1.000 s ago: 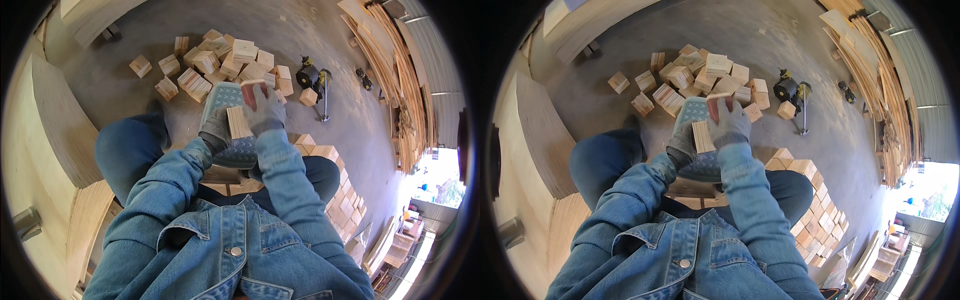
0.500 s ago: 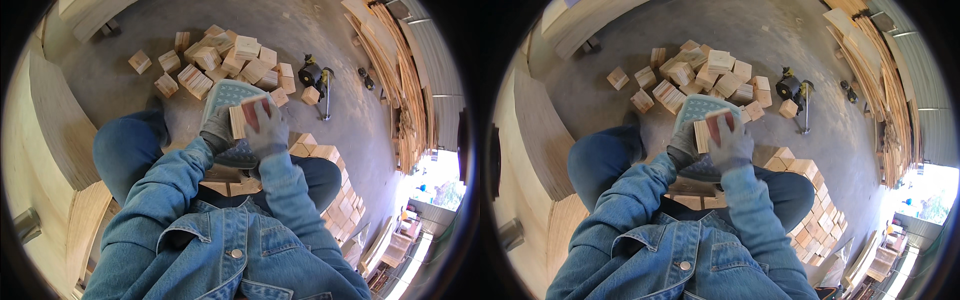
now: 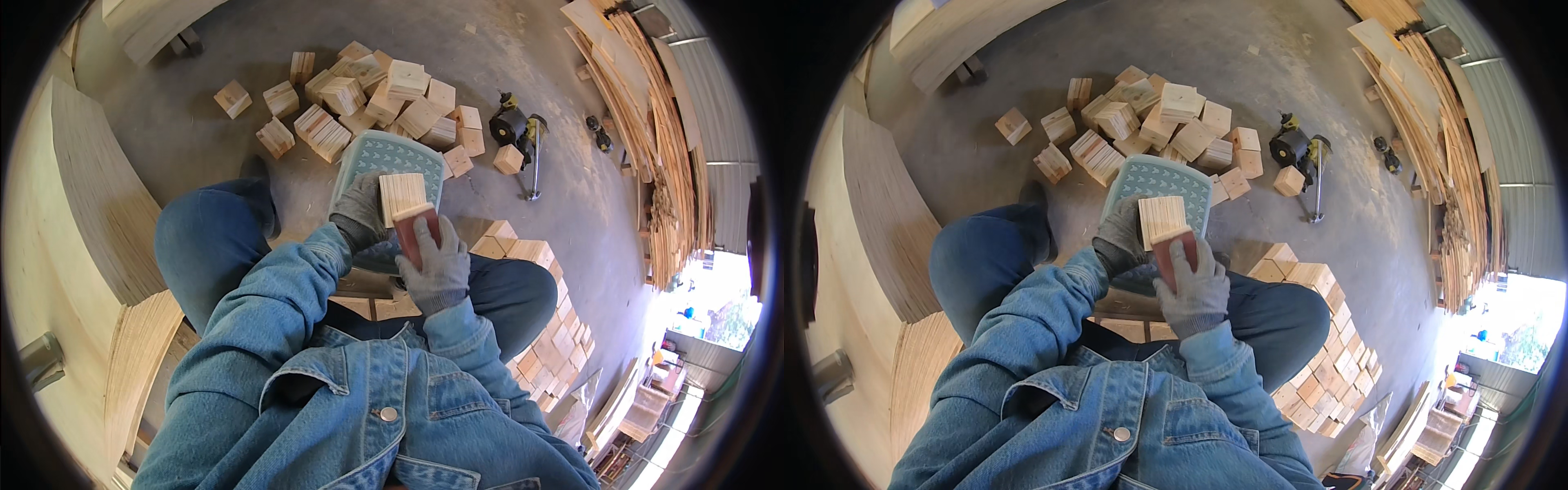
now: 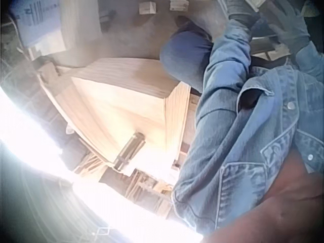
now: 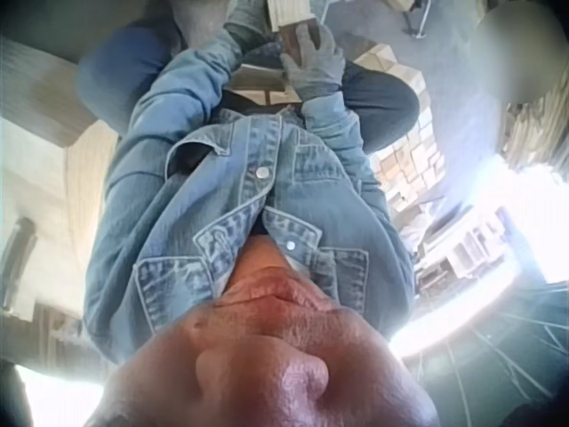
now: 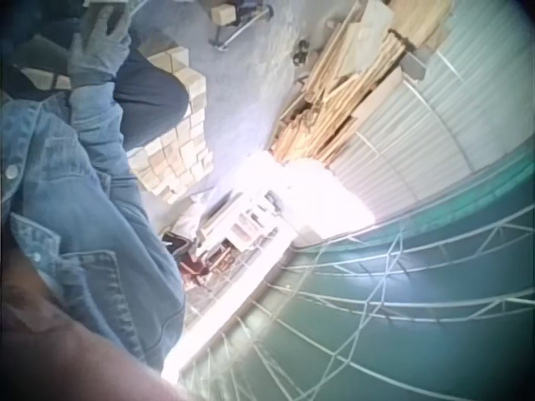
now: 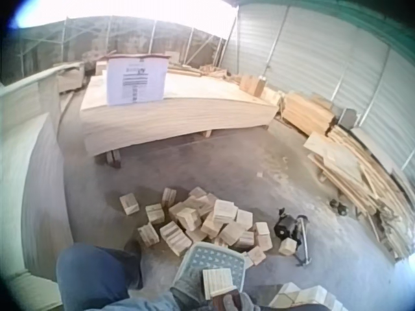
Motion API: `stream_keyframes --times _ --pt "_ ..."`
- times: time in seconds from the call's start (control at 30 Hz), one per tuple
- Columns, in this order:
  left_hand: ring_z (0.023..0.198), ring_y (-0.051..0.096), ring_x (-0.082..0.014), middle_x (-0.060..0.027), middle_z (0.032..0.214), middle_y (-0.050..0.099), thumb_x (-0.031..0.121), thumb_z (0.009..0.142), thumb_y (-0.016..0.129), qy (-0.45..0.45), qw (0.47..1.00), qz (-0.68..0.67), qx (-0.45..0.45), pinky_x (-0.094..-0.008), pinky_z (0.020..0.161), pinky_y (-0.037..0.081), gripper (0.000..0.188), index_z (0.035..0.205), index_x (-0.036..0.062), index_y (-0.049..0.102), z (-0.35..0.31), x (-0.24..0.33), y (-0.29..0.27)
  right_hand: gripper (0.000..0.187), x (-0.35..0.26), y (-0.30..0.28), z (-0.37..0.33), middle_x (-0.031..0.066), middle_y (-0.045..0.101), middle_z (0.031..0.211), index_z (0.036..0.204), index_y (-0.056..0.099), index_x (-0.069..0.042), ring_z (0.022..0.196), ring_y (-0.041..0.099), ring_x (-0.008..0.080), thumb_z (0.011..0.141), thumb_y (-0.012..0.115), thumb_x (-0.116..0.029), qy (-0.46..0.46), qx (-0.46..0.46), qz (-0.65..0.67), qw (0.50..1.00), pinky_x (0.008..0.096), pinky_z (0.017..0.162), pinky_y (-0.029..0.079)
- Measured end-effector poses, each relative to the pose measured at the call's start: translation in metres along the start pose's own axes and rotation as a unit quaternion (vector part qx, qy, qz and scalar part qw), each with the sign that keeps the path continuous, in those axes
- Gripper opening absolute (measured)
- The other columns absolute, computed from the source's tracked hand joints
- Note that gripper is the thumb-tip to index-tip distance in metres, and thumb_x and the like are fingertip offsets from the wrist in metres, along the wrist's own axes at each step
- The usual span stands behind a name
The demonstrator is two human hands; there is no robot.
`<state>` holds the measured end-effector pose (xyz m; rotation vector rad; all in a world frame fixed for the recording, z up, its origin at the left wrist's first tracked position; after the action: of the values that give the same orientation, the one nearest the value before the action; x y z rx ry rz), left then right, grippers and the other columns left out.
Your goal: The person sits on the floor and sands small wooden blocks one by one using a sanding block. They hold each block in one hand and rub the sanding block over its surfaces, then place the finished block into a growing stack nearby.
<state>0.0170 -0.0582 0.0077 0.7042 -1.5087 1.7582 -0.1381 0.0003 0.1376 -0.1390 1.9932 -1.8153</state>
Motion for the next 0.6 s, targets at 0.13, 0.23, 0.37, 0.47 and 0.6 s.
stream_keyframes --times 0.13,0.23,0.37,0.47,0.6 --pt "0.134 0.049 -0.0410 -0.0208 0.142 0.052 0.042 0.081 0.084 0.003 1.000 0.022 -0.003 -0.0465 0.121 0.039 0.082 0.147 0.0063 0.051 0.001 0.000 0.007 0.073 0.000 0.001 0.004 0.0225 0.048 0.156 0.152 0.060 -0.018 0.131 0.054 0.0487 0.086 0.080 -0.041 -0.015 0.020 -0.002 1.000 0.0587 0.108 0.047" --pt "0.132 0.053 -0.0416 -0.0205 0.141 0.053 0.037 0.079 0.087 -0.011 1.000 -0.023 0.012 -0.0475 0.118 0.043 0.083 0.147 0.0076 0.050 0.001 0.000 0.007 0.075 -0.005 0.000 0.062 0.0242 0.049 0.155 0.153 0.059 -0.016 0.134 0.055 0.0478 0.086 0.081 -0.042 -0.008 0.021 -0.023 0.999 0.0571 0.111 0.047" --pt "0.130 0.055 -0.0419 -0.0201 0.139 0.054 0.033 0.078 0.089 -0.051 0.992 -0.117 0.025 -0.0476 0.116 0.046 0.084 0.148 0.0099 0.047 0.000 -0.046 0.025 0.073 -0.012 -0.002 0.150 0.0236 0.050 0.156 0.153 0.059 -0.018 0.130 0.059 0.0475 0.088 0.079 -0.044 0.038 -0.013 -0.006 0.999 0.0540 0.110 0.049" --pt "0.132 0.054 -0.0416 -0.0202 0.139 0.054 0.034 0.078 0.089 -0.050 0.984 -0.170 0.003 -0.0475 0.117 0.045 0.086 0.148 0.0090 0.046 0.005 -0.054 0.039 0.071 -0.012 -0.009 0.148 0.0232 0.051 0.156 0.153 0.059 -0.019 0.127 0.061 0.0479 0.089 0.078 -0.044 0.038 0.007 -0.016 0.999 0.0512 0.109 0.051" --pt "0.133 0.053 -0.0414 -0.0210 0.139 0.055 0.037 0.077 0.089 -0.019 0.992 -0.126 -0.013 -0.0475 0.118 0.044 0.087 0.147 0.0070 0.047 0.005 -0.014 0.023 0.073 -0.004 -0.002 0.071 0.0237 0.049 0.156 0.153 0.059 -0.019 0.131 0.057 0.0486 0.087 0.080 -0.042 -0.011 0.036 -0.018 0.999 0.0568 0.107 0.050"
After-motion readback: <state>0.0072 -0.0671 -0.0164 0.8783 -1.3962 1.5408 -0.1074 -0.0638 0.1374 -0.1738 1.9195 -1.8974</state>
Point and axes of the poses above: each hand's wrist, its own z-axis towards the middle knuckle, its own y-axis out of the palm, x = y × z, the point moved 9 cm from there along z, towards the middle knuckle
